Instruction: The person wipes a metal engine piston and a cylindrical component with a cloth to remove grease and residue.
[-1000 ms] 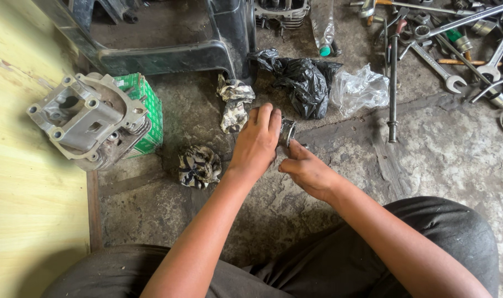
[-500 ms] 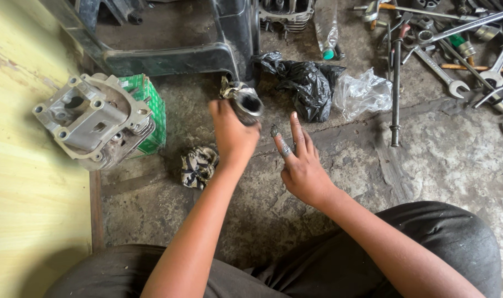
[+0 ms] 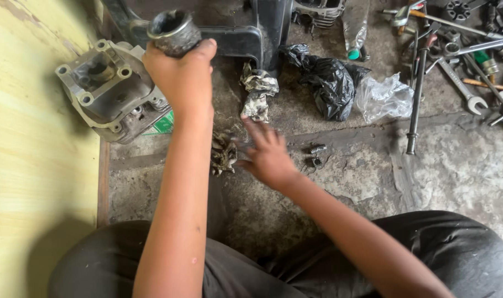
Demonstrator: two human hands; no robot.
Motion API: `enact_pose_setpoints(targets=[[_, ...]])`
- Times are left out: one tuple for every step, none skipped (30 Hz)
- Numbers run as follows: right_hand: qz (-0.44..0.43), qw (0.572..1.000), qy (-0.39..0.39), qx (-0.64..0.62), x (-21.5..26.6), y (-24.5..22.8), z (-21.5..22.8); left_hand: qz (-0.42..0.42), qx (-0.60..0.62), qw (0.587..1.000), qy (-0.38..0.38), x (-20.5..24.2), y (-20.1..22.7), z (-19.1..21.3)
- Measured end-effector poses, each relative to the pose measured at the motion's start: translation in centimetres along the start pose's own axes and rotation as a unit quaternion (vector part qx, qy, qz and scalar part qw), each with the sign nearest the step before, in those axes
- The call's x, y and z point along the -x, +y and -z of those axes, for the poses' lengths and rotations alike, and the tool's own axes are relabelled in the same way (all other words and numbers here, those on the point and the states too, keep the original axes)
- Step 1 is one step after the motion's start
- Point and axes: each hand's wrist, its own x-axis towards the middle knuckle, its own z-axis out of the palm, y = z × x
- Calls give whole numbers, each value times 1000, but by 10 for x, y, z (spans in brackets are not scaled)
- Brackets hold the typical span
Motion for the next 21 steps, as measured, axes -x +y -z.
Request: enact_pose_setpoints(targets=[[-4,1000,-12,-11,-12,-10,-11,74,37,997,-5,-1,1,2],[-7,999,-24,-21,-22,-15,-22,148,74,986,-10,-2,2,3],[7,1000,8,-16,-29,-18,-34,162,77,984,-11,-1,2,3],[21,999,40,-11,-35,-19,-46,176,81,981,-11,0,0,2],[36,997,72,-6,-39,-19,-58,190,84,978,-10,1,-1,1],[28,996,81,2,-43,-15,-67,191,94,977,-19,2,-2,-1],[21,996,89,8,-46,-13,-77,191,101,976,-26,4,-2,-3],[14,995,97,13,-49,-11,-85,192,108,975,-34,5,-1,-3],[41,991,131,9,-55,-6,-92,193,107,974,-44,6,0,-5],[68,984,164,5,-61,-2,-98,195,106,974,-53,7,1,-4],[95,976,195,2,-64,3,-103,200,106,972,-62,10,3,-5],[95,970,224,19,-69,6,-106,204,99,972,-62,11,4,-6],[98,962,253,36,-75,8,-106,207,92,972,-60,11,6,-7],[100,953,283,53,-80,8,-104,210,86,972,-59,11,7,-8],[43,971,234,11,-85,6,-99,212,85,972,-57,10,8,-9],[-14,982,183,-30,-89,3,-93,214,84,972,-54,11,9,-10],[-71,987,127,-72,-88,0,-89,220,83,971,-50,13,8,-9],[-96,987,103,-78,-88,-4,-86,221,82,971,-52,15,8,-8],[-120,986,81,-82,-90,-5,-84,219,82,971,-56,15,7,-9],[-144,984,59,-87,-93,-5,-83,218,83,971,-60,15,7,-10],[-138,981,93,-96,-95,-6,-85,207,79,973,-64,15,7,-11]])
